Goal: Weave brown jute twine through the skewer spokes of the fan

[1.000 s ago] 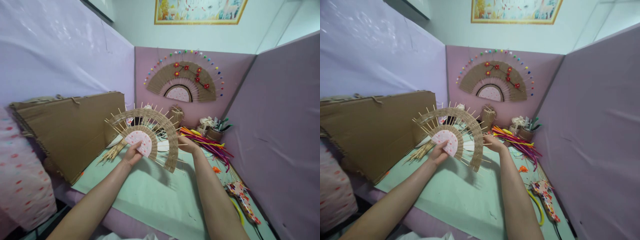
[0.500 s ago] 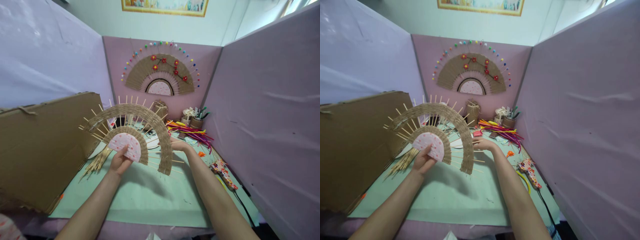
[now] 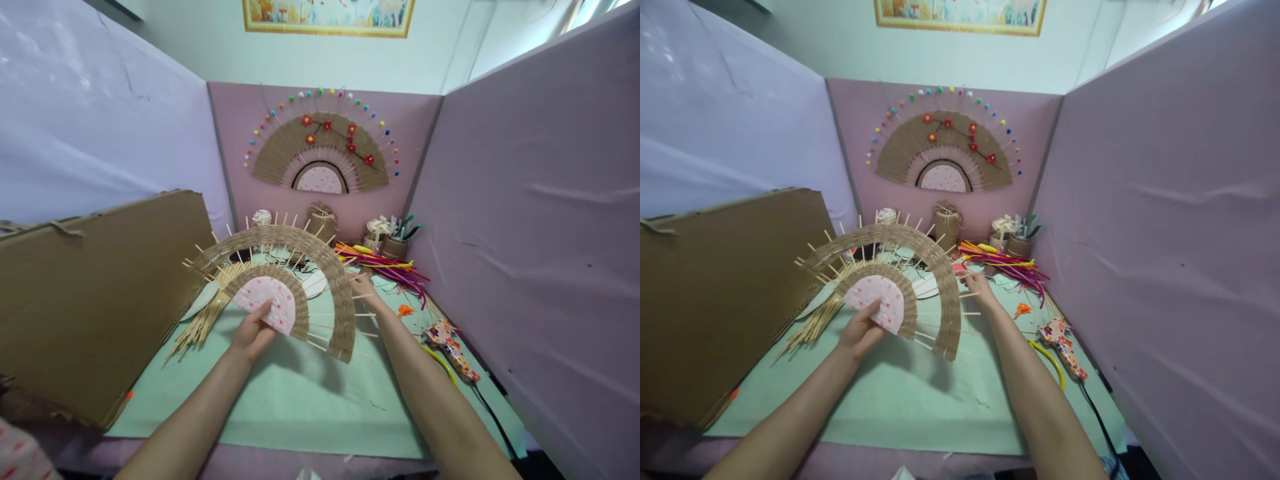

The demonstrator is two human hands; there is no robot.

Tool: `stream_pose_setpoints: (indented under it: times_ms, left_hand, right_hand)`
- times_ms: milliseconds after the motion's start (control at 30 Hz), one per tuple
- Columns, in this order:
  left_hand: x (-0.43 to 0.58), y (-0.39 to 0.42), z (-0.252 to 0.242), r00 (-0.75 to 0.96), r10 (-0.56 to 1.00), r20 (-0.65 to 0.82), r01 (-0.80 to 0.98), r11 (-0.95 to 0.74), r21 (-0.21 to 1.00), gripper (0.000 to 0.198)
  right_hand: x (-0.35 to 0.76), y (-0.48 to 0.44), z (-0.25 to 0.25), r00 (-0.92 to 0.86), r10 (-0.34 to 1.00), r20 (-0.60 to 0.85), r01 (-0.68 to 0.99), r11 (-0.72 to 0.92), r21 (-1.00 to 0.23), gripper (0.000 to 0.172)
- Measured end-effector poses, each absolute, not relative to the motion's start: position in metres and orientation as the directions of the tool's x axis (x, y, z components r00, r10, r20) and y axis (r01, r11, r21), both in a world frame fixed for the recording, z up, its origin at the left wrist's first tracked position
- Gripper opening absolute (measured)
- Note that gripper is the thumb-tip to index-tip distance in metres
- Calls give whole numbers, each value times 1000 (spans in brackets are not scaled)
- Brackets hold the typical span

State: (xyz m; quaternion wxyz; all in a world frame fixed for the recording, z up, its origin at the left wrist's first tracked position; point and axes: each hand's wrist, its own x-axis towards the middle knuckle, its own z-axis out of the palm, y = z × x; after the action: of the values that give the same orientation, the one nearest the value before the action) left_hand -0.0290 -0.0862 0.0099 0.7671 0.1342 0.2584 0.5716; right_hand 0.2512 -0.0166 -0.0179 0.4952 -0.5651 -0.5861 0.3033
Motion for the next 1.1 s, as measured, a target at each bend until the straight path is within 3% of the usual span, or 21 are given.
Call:
stream_pose_setpoints:
  times_ms: [233, 467, 600, 700, 767, 833, 900, 1100]
  left_hand:
    - [-21, -87, -13, 146, 910, -388, -667, 380, 641, 35]
    - [-15, -114, -19, 108, 889, -445, -696, 388, 604, 43]
    - [-12, -123, -16, 203, 848, -489, -672, 484, 560, 32]
    - [-22, -135, -7, 412, 748, -520, -418, 662, 622, 16]
    - [-36, -145, 5, 569, 601, -561, -101, 728, 678, 24]
    - [-51, -152, 24, 638, 470, -609, 201, 662, 722, 33]
    - [-61, -148, 47, 644, 497, -581, 344, 490, 801, 33]
    - [-35, -51, 101, 450, 857, -252, 358, 85, 930, 33]
  right_hand:
    - [252, -33, -12, 326, 943, 63, -116, 106, -988, 43]
    - [255, -34, -15, 308, 948, -74, -218, -5, -976, 36]
    - [259, -32, -24, 313, 947, -68, -189, -8, -982, 38]
    - [259, -31, -28, 297, 948, -111, -221, -45, -974, 35]
    - [258, -30, -29, 286, 947, -146, -253, -72, -965, 31]
    - [258, -30, -30, 279, 946, -164, -274, -85, -958, 30]
    - [257, -29, -30, 279, 947, -158, -277, -78, -958, 29]
    - [254, -29, -29, 286, 949, -132, -238, -63, -969, 28]
